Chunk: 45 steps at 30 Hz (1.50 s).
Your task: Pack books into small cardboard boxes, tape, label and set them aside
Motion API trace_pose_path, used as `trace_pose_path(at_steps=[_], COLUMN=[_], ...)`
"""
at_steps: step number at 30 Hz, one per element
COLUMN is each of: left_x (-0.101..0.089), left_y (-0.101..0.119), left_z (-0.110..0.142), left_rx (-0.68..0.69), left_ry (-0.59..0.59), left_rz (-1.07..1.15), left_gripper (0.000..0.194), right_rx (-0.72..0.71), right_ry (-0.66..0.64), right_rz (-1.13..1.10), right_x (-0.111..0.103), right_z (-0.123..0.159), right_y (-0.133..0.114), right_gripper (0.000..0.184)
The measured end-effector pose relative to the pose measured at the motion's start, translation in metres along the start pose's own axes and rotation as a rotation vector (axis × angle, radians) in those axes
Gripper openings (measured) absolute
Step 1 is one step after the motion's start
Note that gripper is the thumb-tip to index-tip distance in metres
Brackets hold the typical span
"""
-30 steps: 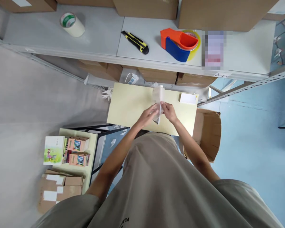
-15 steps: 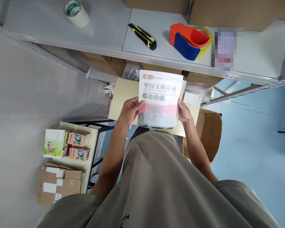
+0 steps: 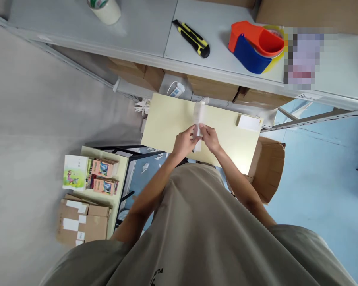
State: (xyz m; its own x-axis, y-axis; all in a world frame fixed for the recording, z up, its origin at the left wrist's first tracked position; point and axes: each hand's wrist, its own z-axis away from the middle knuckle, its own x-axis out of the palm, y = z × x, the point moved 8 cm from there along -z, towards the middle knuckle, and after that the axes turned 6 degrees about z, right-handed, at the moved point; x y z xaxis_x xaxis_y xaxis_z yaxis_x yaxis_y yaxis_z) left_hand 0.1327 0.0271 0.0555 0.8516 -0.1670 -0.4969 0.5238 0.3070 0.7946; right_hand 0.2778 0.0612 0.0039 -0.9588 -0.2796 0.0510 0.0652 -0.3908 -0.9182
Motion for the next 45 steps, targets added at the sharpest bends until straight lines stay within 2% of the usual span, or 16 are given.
trace_pose_path(at_steps=[2,5,7,9,11,13,17,20,22,26,31,35,38,41,45], left_x=[-0.001,-0.026,-0.047,-0.068,-0.089,-0.112,-0.155,-0.185,-0.201,-0.213,-0.205,-0.205,-0.219,-0.243,-0.266], left_y=[-0.015,-0.044,-0.069,-0.095,-0.117,-0.137,-0.178,-0.206,-0.222,-0.249,-0.274,-0.291,-0.301,-0.308,-0.31], left_z=[0.0,-0.01,-0.023,-0.038,-0.053,-0.064,-0.083,-0.104,-0.121,-0.156,-0.18,-0.179,-0.163,-0.133,-0.073], left_rx=[-0.034,-0.052,-0.074,-0.107,-0.117,-0.104,-0.124,-0.118,-0.111,-0.144,-0.195,-0.223,-0.238,-0.209,-0.183], left_ry=[0.035,0.117,0.096,0.019,-0.042,-0.054,-0.052,-0.041,-0.02,0.007,0.018,-0.001,0.013,0.114,0.26], left_rz=[-0.029,0.085,0.29,0.483,0.573,0.595,0.617,0.582,0.503,0.246,0.052,0.047,0.148,0.3,0.529], left_gripper=[0.063,0.06,0.061,0.065,0.067,0.066,0.064,0.062,0.063,0.064,0.063,0.061,0.057,0.048,0.044], right_rx=[-0.005,-0.042,-0.065,-0.034,0.05,0.144,0.244,0.237,0.229,0.272,0.379,0.372,0.287,0.209,0.113], right_ry=[-0.023,-0.072,-0.004,0.135,0.24,0.263,0.198,0.2,0.235,0.291,0.292,0.309,0.313,0.272,0.192], right_rz=[0.013,0.012,0.088,0.192,0.271,0.316,0.307,0.304,0.33,0.43,0.464,0.492,0.508,0.48,0.451], right_x=[0.023,0.041,0.035,0.021,0.014,0.021,0.071,0.111,0.129,0.152,0.173,0.181,0.184,0.188,0.197], right_z=[-0.002,-0.011,-0.023,-0.039,-0.055,-0.072,-0.106,-0.13,-0.145,-0.168,-0.184,-0.184,-0.175,-0.158,-0.132], right_y=[0.007,0.011,0.015,0.025,0.04,0.057,0.08,0.084,0.082,0.078,0.082,0.08,0.068,0.05,0.021], right_gripper=[0.087,0.082,0.081,0.082,0.086,0.09,0.092,0.093,0.093,0.088,0.078,0.073,0.071,0.07,0.068])
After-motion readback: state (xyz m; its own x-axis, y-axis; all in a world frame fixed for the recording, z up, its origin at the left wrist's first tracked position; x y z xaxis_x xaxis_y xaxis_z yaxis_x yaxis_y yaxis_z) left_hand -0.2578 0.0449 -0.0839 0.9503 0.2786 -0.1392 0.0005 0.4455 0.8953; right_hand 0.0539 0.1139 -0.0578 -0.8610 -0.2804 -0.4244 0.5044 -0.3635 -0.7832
